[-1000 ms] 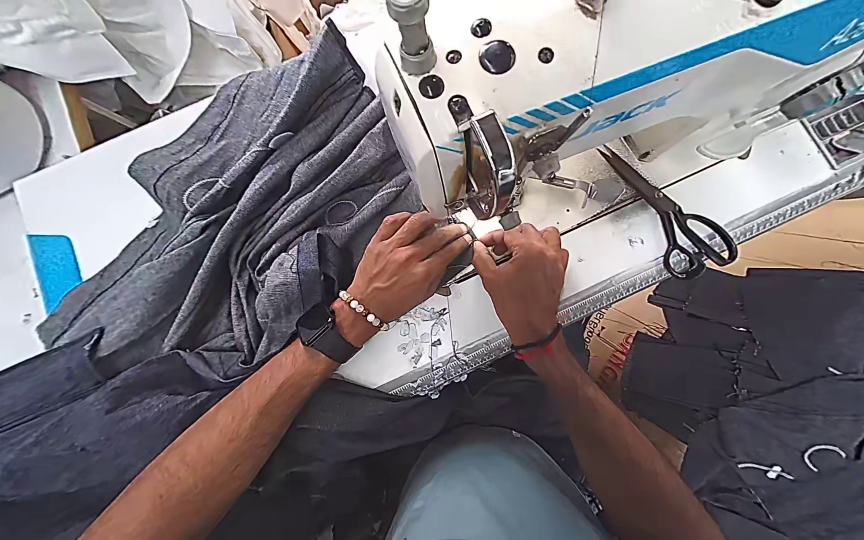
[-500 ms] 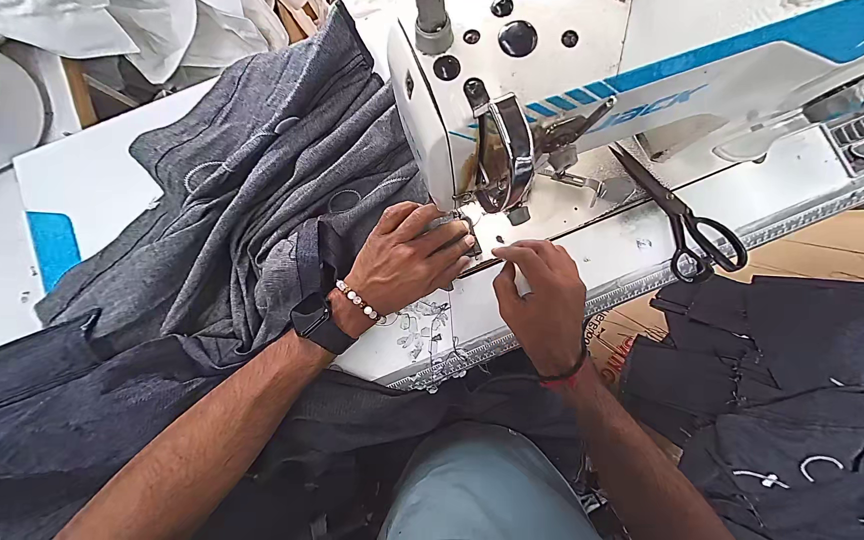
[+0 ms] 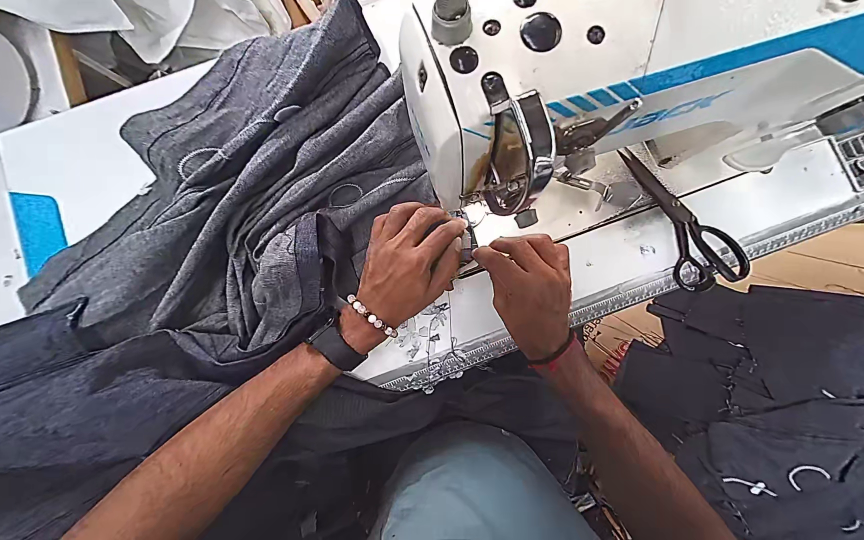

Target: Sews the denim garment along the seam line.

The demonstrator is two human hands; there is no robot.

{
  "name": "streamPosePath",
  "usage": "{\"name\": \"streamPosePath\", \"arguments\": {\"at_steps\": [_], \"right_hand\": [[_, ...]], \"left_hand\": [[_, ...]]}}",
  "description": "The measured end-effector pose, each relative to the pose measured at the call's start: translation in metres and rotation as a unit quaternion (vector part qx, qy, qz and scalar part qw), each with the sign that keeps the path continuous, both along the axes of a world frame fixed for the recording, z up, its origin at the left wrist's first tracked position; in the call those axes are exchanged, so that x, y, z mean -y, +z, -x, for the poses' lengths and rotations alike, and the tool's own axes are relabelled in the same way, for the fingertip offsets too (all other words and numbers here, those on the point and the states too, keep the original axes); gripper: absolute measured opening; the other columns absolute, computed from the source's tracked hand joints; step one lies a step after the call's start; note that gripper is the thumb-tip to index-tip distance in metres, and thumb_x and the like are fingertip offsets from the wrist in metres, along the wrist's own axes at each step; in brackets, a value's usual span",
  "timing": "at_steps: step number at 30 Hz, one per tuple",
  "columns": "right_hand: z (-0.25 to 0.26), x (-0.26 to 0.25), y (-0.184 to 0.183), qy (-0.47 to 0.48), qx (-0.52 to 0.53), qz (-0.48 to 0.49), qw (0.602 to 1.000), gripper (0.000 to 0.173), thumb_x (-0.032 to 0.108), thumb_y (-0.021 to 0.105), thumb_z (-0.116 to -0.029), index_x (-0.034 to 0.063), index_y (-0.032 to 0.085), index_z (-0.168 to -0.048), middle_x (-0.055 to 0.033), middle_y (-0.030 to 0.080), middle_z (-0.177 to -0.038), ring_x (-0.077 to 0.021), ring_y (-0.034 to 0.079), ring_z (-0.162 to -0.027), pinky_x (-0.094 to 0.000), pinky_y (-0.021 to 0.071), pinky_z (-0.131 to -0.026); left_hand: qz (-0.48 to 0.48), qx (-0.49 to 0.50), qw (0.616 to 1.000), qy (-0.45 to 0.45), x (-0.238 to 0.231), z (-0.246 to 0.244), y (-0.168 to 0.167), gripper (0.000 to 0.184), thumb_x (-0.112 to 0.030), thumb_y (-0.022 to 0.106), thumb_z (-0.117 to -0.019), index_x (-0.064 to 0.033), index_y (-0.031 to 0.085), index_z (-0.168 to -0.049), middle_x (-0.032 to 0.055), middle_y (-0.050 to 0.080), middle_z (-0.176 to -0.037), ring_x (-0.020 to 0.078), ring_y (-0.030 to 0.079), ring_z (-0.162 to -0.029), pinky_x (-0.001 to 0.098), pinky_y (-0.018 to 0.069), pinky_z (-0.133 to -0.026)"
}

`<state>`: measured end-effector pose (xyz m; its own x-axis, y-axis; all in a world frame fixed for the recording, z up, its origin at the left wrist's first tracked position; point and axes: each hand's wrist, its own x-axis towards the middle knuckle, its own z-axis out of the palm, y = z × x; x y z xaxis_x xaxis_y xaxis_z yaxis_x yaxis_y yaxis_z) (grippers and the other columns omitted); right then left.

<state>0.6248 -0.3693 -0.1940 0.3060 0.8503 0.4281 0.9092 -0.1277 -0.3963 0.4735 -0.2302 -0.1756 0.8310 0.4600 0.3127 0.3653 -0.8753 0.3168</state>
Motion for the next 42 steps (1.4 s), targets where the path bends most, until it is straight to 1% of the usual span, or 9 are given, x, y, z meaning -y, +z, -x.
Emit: {"name": "streamPosePath", "arguments": {"at_steps": [6, 11, 15, 18, 21, 24, 30, 34, 42], "right_hand": [[-0.001, -0.001, 0.001, 0.008, -0.019, 0.013, 1.0, 0.023, 0.014, 0.059, -0.1012, 0.024, 0.078, -0.111, 0.0004, 0.072, -0.111, -0.023, 0.062, -0.111, -0.044, 0.0455, -0.089], [-0.003, -0.002, 0.001, 0.021, -0.016, 0.015, 1.0, 0.023, 0.018, 0.056, -0.1044, 0.023, 0.076, -0.114, 0.0068, 0.07, -0.132, -0.0182, 0.059, -0.125, -0.0444, 0.0425, -0.098], [-0.01, -0.007, 0.006, 0.055, 0.008, 0.038, 0.998, 0.028, 0.013, 0.052, -0.1044, 0.0235, 0.076, -0.114, 0.01, 0.07, -0.133, -0.0144, 0.06, -0.127, -0.0452, 0.0411, -0.1], [-0.02, -0.011, 0.027, 0.122, 0.096, 0.075, 0.985, 0.029, 0.008, 0.054, -0.1016, 0.0224, 0.076, -0.113, 0.0064, 0.074, -0.124, -0.0182, 0.064, -0.12, -0.048, 0.0398, -0.098], [-0.025, -0.018, 0.041, 0.167, 0.148, 0.091, 0.971, 0.023, 0.006, 0.055, -0.0996, 0.0172, 0.074, -0.108, 0.0011, 0.074, -0.112, -0.0222, 0.064, -0.11, -0.0466, 0.0402, -0.093], [-0.026, -0.026, 0.037, 0.161, 0.152, 0.077, 0.972, 0.025, 0.005, 0.055, -0.0992, 0.0157, 0.074, -0.11, -0.001, 0.075, -0.114, -0.0227, 0.065, -0.106, -0.0463, 0.0416, -0.092], [-0.02, -0.03, 0.018, 0.079, 0.132, 0.053, 0.987, 0.025, 0.013, 0.055, -0.1028, 0.0213, 0.076, -0.115, 0.0025, 0.076, -0.12, -0.0224, 0.067, -0.113, -0.0457, 0.0439, -0.091], [-0.02, -0.025, 0.019, 0.046, 0.131, 0.078, 0.987, 0.024, 0.025, 0.057, -0.1027, 0.0266, 0.076, -0.116, -0.0107, 0.067, -0.117, -0.0312, 0.059, -0.111, -0.0477, 0.0426, -0.083], [-0.031, -0.031, 0.029, 0.074, 0.171, 0.158, 0.97, 0.035, 0.023, 0.051, -0.1027, 0.034, 0.07, -0.129, -0.014, 0.07, -0.117, -0.0355, 0.061, -0.117, -0.0519, 0.0448, -0.084]], "left_hand": [[-0.062, -0.03, 0.998, -0.014, -0.008, 0.003, -0.003, 0.033, -0.026, 0.054, -0.1022, -0.0197, 0.072, -0.129, 0.0068, 0.067, -0.131, 0.0302, 0.057, -0.126, 0.0492, 0.0421, -0.102], [-0.092, -0.055, 0.994, -0.004, -0.008, 0.001, -0.003, 0.037, -0.031, 0.051, -0.1022, -0.0251, 0.071, -0.133, 0.0063, 0.066, -0.132, 0.0313, 0.055, -0.126, 0.0503, 0.0399, -0.102], [-0.085, -0.07, 0.994, 0.011, -0.007, 0.002, -0.002, 0.038, -0.035, 0.048, -0.1025, -0.0281, 0.07, -0.133, 0.0051, 0.065, -0.136, 0.0311, 0.053, -0.13, 0.0515, 0.0387, -0.104], [-0.07, -0.035, 0.997, -0.009, -0.009, 0.007, 0.0, 0.034, -0.029, 0.051, -0.1022, -0.0213, 0.073, -0.126, 0.0049, 0.067, -0.131, 0.0305, 0.055, -0.128, 0.0507, 0.0406, -0.103], [-0.065, -0.037, 0.996, -0.046, -0.015, 0.006, -0.002, 0.035, -0.027, 0.05, -0.1022, -0.024, 0.072, -0.13, 0.0048, 0.067, -0.132, 0.0304, 0.055, -0.128, 0.0509, 0.0406, -0.103], [-0.074, -0.017, 0.996, -0.041, -0.021, 0.005, -0.007, 0.032, -0.026, 0.052, -0.1014, -0.0233, 0.075, -0.124, 0.0036, 0.07, -0.125, 0.0284, 0.058, -0.123, 0.0477, 0.0418, -0.103], [-0.085, -0.006, 0.995, -0.055, -0.028, 0.005, -0.004, 0.029, -0.023, 0.055, -0.1002, -0.0201, 0.074, -0.122, 0.0025, 0.072, -0.12, 0.0273, 0.059, -0.122, 0.0458, 0.0407, -0.105], [-0.076, -0.016, 0.994, -0.078, -0.032, 0.006, -0.006, 0.033, -0.025, 0.054, -0.1004, -0.0255, 0.073, -0.128, 0.0037, 0.069, -0.127, 0.03, 0.055, -0.127, 0.0491, 0.0386, -0.108], [-0.088, 0.012, 0.992, -0.093, -0.041, 0.005, -0.007, 0.026, -0.023, 0.056, -0.1014, -0.0222, 0.077, -0.117, 0.0016, 0.073, -0.119, 0.0286, 0.057, -0.125, 0.0473, 0.0379, -0.107]]}}
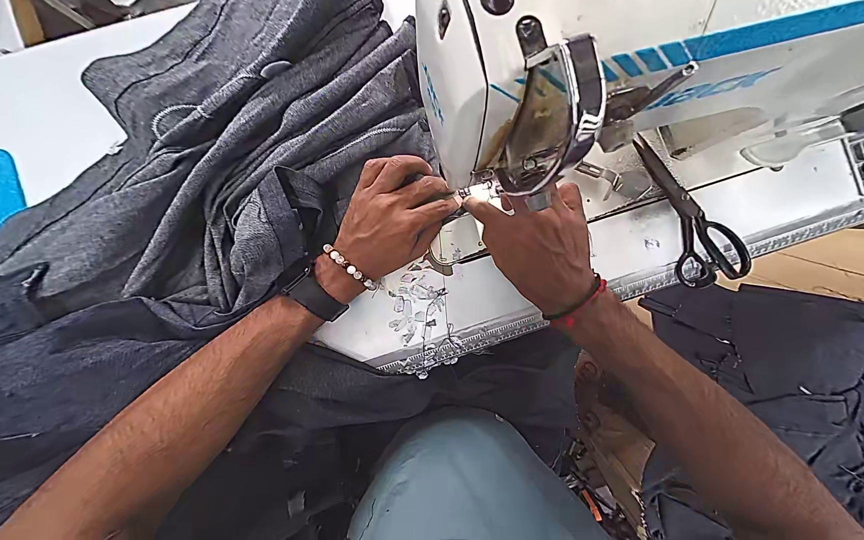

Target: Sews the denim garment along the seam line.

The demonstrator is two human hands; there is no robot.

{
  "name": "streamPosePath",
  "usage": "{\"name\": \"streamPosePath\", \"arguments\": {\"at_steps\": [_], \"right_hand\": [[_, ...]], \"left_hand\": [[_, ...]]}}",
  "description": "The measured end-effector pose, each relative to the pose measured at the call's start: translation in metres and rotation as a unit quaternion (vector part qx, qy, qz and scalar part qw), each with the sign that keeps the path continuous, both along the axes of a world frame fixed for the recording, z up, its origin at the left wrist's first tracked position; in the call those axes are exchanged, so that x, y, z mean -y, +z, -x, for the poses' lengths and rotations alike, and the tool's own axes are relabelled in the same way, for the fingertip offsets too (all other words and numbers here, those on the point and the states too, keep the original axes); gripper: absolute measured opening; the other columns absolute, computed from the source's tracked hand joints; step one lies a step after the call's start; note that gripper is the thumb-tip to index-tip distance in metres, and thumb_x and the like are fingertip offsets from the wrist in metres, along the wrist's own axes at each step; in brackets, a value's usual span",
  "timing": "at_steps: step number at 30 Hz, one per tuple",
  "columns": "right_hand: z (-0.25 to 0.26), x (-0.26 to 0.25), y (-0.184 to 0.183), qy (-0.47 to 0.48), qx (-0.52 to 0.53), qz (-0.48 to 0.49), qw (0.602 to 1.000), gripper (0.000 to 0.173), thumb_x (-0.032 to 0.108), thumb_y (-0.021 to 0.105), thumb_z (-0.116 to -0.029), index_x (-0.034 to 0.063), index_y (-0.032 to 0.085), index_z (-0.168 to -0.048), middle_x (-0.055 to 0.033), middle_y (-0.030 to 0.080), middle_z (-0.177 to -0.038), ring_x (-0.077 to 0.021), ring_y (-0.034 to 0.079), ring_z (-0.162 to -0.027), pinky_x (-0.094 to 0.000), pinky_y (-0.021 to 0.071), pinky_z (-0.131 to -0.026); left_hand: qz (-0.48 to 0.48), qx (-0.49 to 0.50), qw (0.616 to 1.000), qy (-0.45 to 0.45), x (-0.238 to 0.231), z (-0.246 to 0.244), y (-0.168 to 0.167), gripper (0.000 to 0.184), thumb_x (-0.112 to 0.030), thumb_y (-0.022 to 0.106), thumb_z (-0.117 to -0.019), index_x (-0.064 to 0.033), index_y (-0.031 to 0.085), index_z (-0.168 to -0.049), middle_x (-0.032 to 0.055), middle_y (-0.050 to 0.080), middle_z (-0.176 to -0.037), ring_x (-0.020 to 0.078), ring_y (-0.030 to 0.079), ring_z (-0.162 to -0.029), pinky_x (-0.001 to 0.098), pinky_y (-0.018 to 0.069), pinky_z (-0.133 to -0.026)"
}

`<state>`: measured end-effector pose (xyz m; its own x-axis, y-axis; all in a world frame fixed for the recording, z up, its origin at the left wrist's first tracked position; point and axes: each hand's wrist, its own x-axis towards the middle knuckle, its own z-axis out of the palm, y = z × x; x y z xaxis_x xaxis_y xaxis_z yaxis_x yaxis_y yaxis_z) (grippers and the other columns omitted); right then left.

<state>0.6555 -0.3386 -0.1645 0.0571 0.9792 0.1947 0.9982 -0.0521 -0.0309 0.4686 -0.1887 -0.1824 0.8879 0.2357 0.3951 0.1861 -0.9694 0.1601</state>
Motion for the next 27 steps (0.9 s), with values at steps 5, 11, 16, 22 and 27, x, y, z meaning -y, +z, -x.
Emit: {"name": "streamPosePath", "arguments": {"at_steps": [5, 11, 16, 22, 27], "right_hand": [[0.02, 0.004, 0.008, -0.016, 0.017, 0.018, 1.0, 0.035, 0.012, 0.051, -0.1031, 0.0182, 0.068, -0.133, -0.0156, 0.067, -0.115, -0.0371, 0.061, -0.101, -0.0525, 0.0418, -0.075], [-0.091, 0.064, 0.057, -0.217, -0.042, -0.03, 0.975, 0.036, 0.028, 0.046, -0.1067, 0.008, 0.064, -0.13, -0.023, 0.063, -0.127, -0.0443, 0.063, -0.113, -0.0648, 0.0508, -0.087], [-0.156, 0.082, 0.006, -0.316, 0.001, -0.041, 0.948, 0.037, 0.025, 0.041, -0.1046, 0.0085, 0.068, -0.124, -0.0233, 0.068, -0.12, -0.0476, 0.066, -0.107, -0.068, 0.05, -0.079], [-0.139, 0.092, -0.001, -0.316, -0.044, -0.065, 0.946, 0.042, 0.024, 0.042, -0.1045, 0.0138, 0.062, -0.14, -0.0149, 0.061, -0.143, -0.0436, 0.067, -0.113, -0.0677, 0.0519, -0.079], [-0.139, 0.089, -0.007, -0.332, -0.062, -0.082, 0.938, 0.044, 0.018, 0.042, -0.1024, 0.0163, 0.06, -0.143, -0.0091, 0.056, -0.151, -0.0385, 0.065, -0.121, -0.0655, 0.0526, -0.085]], "left_hand": [[-0.013, 0.008, 1.0, 0.009, -0.007, -0.004, -0.001, 0.025, -0.021, 0.057, -0.1007, -0.0227, 0.078, -0.114, 0.0008, 0.073, -0.114, 0.0277, 0.058, -0.122, 0.0461, 0.039, -0.104], [-0.017, 0.007, 1.0, 0.0, -0.026, -0.006, 0.0, 0.022, -0.022, 0.057, -0.0996, -0.0199, 0.078, -0.105, 0.0014, 0.073, -0.121, 0.0282, 0.058, -0.124, 0.047, 0.0377, -0.105], [-0.023, 0.022, 0.999, -0.006, -0.033, -0.008, 0.0, 0.021, -0.023, 0.057, -0.0997, -0.0188, 0.078, -0.101, 0.0015, 0.074, -0.119, 0.0283, 0.058, -0.123, 0.0463, 0.0374, -0.105], [-0.009, 0.013, 0.999, -0.04, -0.02, -0.003, -0.001, 0.026, -0.021, 0.056, -0.0995, -0.0226, 0.079, -0.112, 0.0009, 0.074, -0.116, 0.027, 0.059, -0.121, 0.0453, 0.0392, -0.104], [-0.019, 0.018, 0.998, -0.049, -0.016, -0.004, 0.0, 0.027, -0.02, 0.056, -0.098, -0.0227, 0.079, -0.111, 0.0021, 0.074, -0.111, 0.0267, 0.06, -0.118, 0.0441, 0.0408, -0.102]]}}
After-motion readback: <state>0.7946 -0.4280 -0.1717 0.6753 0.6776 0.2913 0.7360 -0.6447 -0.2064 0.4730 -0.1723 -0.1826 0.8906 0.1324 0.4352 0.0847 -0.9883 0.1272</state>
